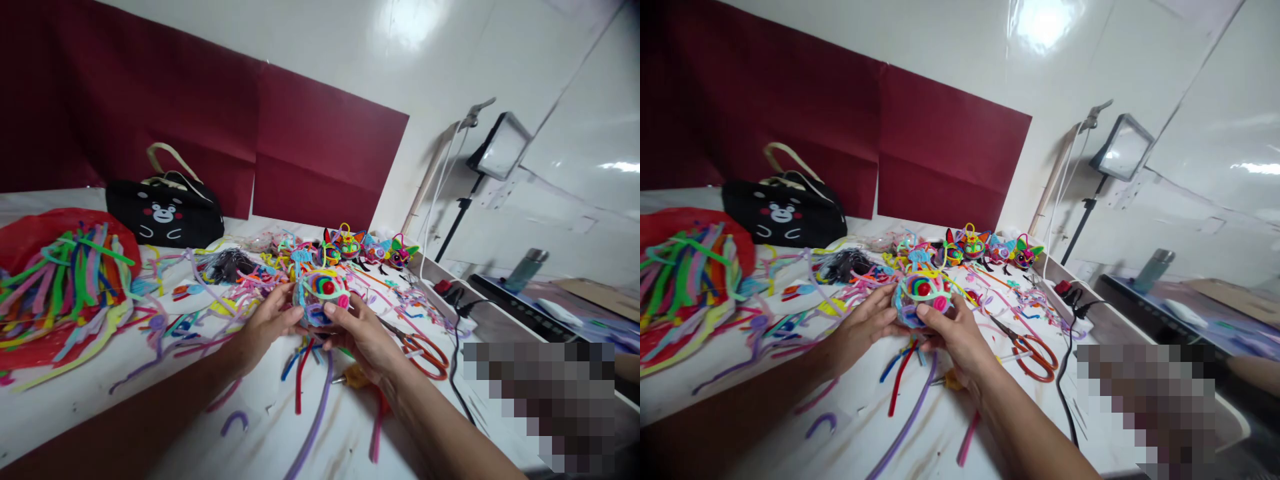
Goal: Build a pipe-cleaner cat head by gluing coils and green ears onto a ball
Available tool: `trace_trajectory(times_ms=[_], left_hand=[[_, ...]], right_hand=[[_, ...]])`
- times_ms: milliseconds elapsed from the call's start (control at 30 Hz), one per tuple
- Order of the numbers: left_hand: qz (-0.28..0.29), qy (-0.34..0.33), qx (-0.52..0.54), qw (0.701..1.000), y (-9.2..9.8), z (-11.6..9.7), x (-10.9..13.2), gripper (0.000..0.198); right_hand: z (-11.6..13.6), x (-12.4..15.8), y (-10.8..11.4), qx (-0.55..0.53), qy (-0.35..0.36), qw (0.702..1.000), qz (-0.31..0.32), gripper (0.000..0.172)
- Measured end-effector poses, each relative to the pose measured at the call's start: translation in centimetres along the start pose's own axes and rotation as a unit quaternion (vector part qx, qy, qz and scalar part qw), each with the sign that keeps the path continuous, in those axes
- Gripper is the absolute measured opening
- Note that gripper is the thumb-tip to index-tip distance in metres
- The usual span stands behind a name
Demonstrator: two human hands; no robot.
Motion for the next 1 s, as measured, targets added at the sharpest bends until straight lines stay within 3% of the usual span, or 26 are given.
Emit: trace_trajectory(times_ms=[167, 767, 1000], left_hand=[[0.010, 0.014, 0.016, 1.000, -0.3, 0.5, -0.1, 0.053], [0.051, 0.046, 0.012, 0.998, -0.9, 0.7, 0.2, 0.038], [0.033, 0.052, 0.039, 0.997, -0.6, 0.8, 0.3, 0.023]], right_hand=[[-0.6, -0.4, 0.0, 0.029, -0.003, 1.000, -0.010, 0.065], [-0.2, 0.2, 0.2, 0.030, 0.005, 0.999, 0.009, 0.036], [0.3, 1.0, -0.4, 0.037, 0.016, 0.999, 0.012, 0.032]])
Point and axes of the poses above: each hand's wrist, its own x-axis away from the middle knuckle, its own y-axis out of the back of the hand, z = x × y, the point moved 8 cm from there along -x, towards the middle knuckle, and after that the axes turned 1 degree about -x, right-handed, at the moved point
